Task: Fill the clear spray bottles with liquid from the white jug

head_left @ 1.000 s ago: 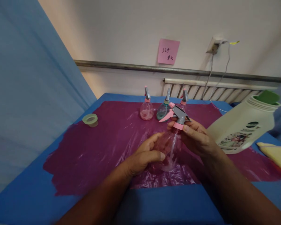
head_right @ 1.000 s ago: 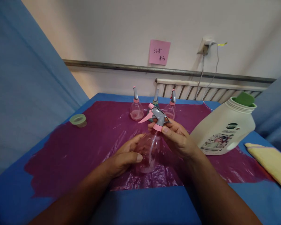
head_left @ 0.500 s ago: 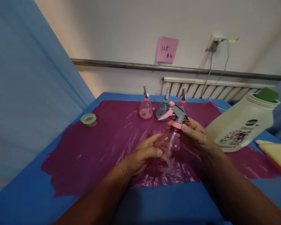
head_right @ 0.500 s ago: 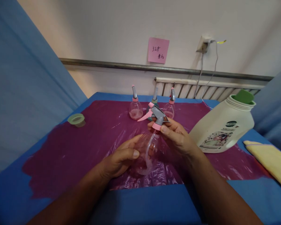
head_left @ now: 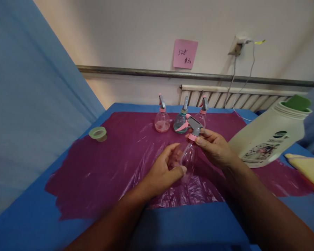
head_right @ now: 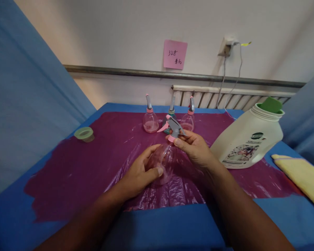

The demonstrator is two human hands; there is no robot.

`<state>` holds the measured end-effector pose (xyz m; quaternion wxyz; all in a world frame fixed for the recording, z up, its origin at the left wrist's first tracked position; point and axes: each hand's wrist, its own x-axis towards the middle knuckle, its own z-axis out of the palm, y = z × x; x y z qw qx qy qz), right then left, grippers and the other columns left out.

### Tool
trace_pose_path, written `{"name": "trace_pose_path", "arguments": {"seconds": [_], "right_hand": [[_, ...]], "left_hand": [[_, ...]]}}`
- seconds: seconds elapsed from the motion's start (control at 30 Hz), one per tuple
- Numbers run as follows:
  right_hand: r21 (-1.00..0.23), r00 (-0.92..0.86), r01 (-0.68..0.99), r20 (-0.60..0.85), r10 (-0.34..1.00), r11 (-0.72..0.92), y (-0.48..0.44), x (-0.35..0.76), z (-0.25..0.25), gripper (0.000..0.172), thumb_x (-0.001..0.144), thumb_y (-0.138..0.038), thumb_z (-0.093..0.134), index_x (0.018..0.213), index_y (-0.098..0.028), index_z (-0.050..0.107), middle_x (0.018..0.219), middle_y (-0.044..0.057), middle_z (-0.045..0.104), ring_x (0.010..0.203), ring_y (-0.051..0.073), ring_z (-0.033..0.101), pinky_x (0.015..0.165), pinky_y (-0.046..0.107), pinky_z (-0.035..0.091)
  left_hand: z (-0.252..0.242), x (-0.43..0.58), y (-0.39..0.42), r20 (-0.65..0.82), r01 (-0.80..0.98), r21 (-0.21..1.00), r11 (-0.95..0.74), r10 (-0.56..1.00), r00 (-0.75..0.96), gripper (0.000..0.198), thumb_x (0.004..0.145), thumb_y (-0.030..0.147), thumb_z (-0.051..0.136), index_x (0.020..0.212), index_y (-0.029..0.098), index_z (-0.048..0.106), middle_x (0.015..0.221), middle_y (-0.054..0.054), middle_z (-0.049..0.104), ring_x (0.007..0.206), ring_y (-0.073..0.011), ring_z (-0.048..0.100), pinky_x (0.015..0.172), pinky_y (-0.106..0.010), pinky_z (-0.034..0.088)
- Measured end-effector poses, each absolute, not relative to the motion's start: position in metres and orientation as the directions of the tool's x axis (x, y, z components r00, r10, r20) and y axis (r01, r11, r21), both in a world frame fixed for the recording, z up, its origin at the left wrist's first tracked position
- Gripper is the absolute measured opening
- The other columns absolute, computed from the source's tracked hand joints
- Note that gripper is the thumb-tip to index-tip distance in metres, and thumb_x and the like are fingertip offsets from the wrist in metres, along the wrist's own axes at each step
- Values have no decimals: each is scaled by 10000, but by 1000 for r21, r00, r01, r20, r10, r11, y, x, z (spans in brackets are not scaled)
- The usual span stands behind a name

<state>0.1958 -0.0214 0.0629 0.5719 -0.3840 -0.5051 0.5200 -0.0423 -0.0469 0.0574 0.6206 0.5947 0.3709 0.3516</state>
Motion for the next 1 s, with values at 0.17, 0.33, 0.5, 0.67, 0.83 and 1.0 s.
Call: {"name": "trace_pose_path", "arguments": {"seconds": [0.17, 0.33, 0.5, 0.67, 0.83, 1.0], "right_hand": [[-962, -10, -228, 154, 988, 147, -20, 196, 58, 436, 763, -484, 1104, 1102, -300, 901, 1144, 41, 900, 1012, 194, 794, 1030, 365, 625], [-963, 13, -238, 124, 992, 124, -19, 193, 56, 489, 699, -480, 1133, 1042, -274, 852, 1015, 20, 864, 901, 185, 755, 904, 344, 625], [-963, -46, -249, 121, 992, 105, -21, 181, 57, 518, 637, -451, 1161, 919, -253, 774, 901, -9, 821, 804, 159, 715, 815, 328, 625], [-958, -64, -255, 149, 987, 129, -24, 169, 61, 536, 630, -454, 1159, 891, -259, 733, 914, -6, 833, 828, 173, 753, 832, 350, 653], [-955, 7, -248, 165, 986, 162, -28, 162, 60, 495, 736, -544, 1103, 958, -263, 762, 957, 24, 855, 872, 194, 777, 861, 358, 658], [-954, 10, -236, 187, 982, 184, -33, 161, 59, 500, 888, -613, 986, 1170, -265, 763, 1062, 63, 883, 968, 224, 814, 923, 377, 656]], "left_hand": [[47, -38, -53, 78, 170, 974, -147, 930, 359, 854, 887, 321, 846, 1678, 276, 528, 1604, -156, 685, 1360, -355, 740, 1208, -572, 593], [38, -40, -53, 235, 289, 892, -348, 902, 362, 935, 922, 332, 844, 1772, 325, 456, 1680, -148, 589, 1498, -368, 656, 1288, -578, 556], [33, -42, -52, 312, 351, 782, -515, 811, 495, 1084, 951, 285, 807, 1871, 470, 265, 1580, -92, 561, 1333, -290, 707, 1196, -536, 614], [34, -41, -53, 299, 362, 777, -514, 808, 507, 1121, 954, 270, 804, 1880, 504, 216, 1577, -77, 539, 1304, -277, 720, 1169, -525, 628], [36, -41, -51, 252, 402, 794, -456, 848, 466, 1128, 946, 274, 837, 1883, 455, 236, 1590, -97, 578, 1411, -331, 674, 1240, -567, 586], [33, -41, -49, 261, 366, 826, -428, 867, 425, 1119, 959, 285, 853, 1885, 439, 245, 1619, -108, 600, 1454, -352, 656, 1279, -596, 552]]}}
